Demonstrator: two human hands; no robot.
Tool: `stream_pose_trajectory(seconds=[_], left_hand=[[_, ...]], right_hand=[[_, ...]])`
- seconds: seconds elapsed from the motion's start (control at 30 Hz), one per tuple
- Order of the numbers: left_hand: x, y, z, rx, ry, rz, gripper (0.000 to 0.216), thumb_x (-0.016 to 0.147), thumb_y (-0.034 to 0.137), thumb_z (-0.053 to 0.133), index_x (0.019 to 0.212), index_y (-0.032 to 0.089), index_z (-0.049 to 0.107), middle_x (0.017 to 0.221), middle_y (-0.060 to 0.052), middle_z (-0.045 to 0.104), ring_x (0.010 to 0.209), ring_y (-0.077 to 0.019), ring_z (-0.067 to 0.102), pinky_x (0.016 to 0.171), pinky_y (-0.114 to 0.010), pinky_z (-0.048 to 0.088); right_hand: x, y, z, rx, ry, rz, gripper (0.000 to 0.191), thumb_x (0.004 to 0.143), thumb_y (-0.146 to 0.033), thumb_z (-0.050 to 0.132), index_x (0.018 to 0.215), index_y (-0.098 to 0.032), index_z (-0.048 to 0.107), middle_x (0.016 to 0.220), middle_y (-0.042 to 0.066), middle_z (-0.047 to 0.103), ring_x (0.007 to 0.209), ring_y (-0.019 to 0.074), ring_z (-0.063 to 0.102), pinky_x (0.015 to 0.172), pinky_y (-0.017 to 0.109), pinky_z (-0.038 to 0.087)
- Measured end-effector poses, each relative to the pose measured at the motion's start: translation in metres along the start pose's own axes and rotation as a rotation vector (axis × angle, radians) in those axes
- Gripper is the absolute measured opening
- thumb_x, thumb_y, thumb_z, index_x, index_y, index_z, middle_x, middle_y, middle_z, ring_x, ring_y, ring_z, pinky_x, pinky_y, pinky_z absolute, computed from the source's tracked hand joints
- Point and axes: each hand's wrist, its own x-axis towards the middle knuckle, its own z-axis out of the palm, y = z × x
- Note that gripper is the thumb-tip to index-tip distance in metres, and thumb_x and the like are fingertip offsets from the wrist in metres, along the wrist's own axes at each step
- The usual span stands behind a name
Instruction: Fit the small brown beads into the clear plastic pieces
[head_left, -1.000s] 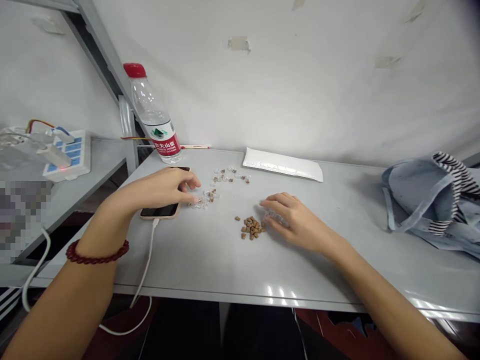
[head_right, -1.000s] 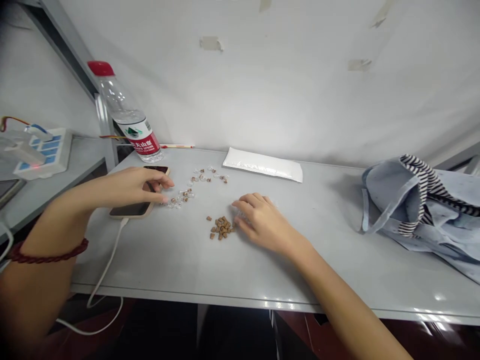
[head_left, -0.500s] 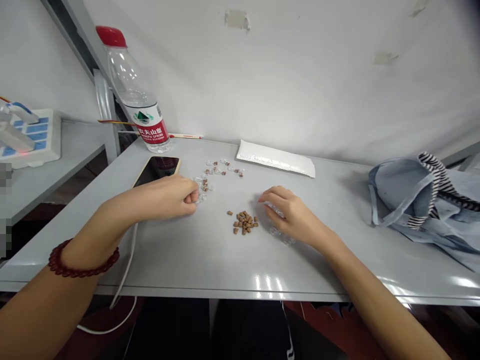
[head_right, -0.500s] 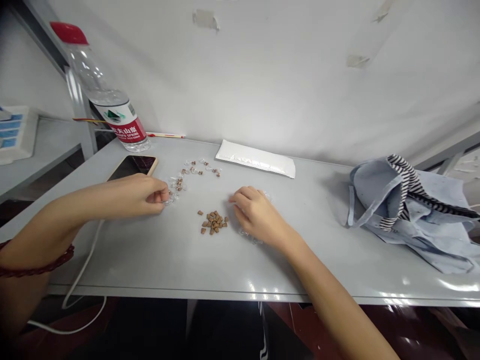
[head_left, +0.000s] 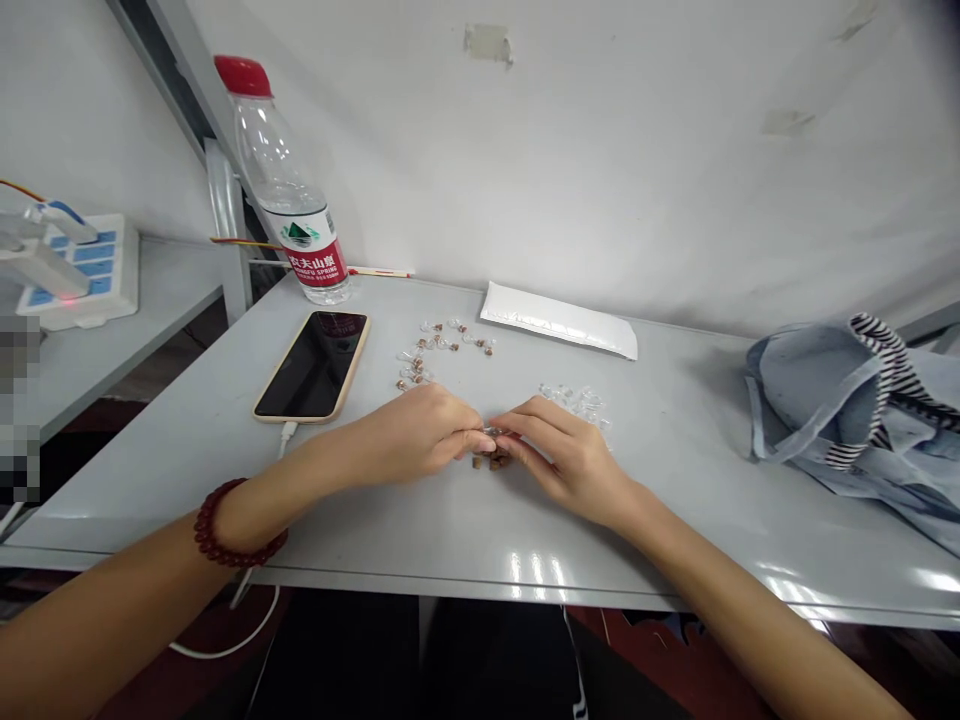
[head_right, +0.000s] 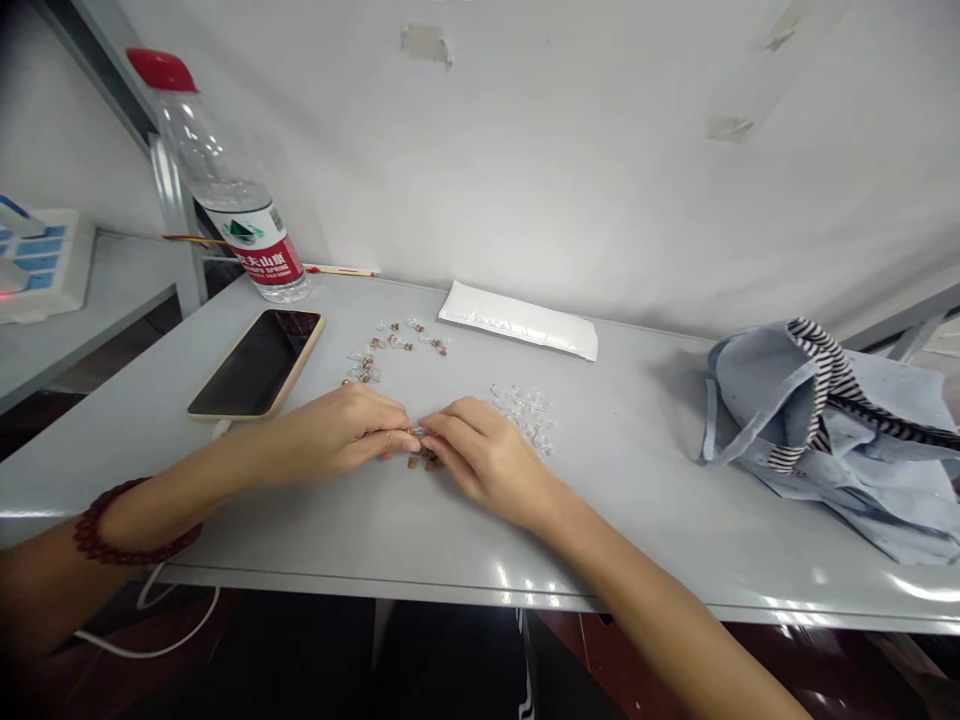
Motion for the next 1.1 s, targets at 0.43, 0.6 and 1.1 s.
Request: stream_pose_trajectory(seconds=[0.43, 0.6, 1.1], left_hand=[[-0.001, -0.012, 0.002, 0.239, -0.135, -0.147, 0.044, 0.091, 0.038, 0.044, 0.051, 0.017, 0.041, 0.044, 0.003, 0.040, 0.044, -0.0107, 0.032, 0.049, -0.027, 0.024], [-0.002, -0.020, -0.003, 0.214, -0.110, -0.221, 0.044, 0.083, 0.046, 0.056, 0.052, 0.018, 0.042, 0.047, 0.003, 0.044, 0.046, -0.0108, 0.035, 0.049, -0.026, 0.023], [-0.015, -0.044, -0.042, 0.442, 0.116, -0.458, 0.031, 0.082, 0.029, 0.045, 0.105, 0.021, 0.064, 0.100, -0.006, 0.065, 0.095, -0.0251, 0.058, 0.079, -0.033, 0.042]], right_hand=[[-0.002, 0.026, -0.022, -0.144, 0.036, 0.130, 0.008, 0.088, -0.022, 0.050, 0.087, -0.018, 0.057, 0.073, 0.001, 0.055, 0.067, 0.0142, 0.052, 0.068, 0.031, 0.043], [-0.004, 0.039, -0.029, -0.233, -0.094, 0.197, 0.011, 0.087, -0.021, 0.049, 0.088, -0.017, 0.059, 0.077, 0.004, 0.056, 0.074, 0.0178, 0.051, 0.069, 0.033, 0.041], [-0.005, 0.038, -0.035, -0.234, -0.198, 0.195, 0.015, 0.074, -0.010, 0.049, 0.082, -0.013, 0.061, 0.075, 0.005, 0.053, 0.072, 0.0183, 0.045, 0.067, 0.034, 0.038]])
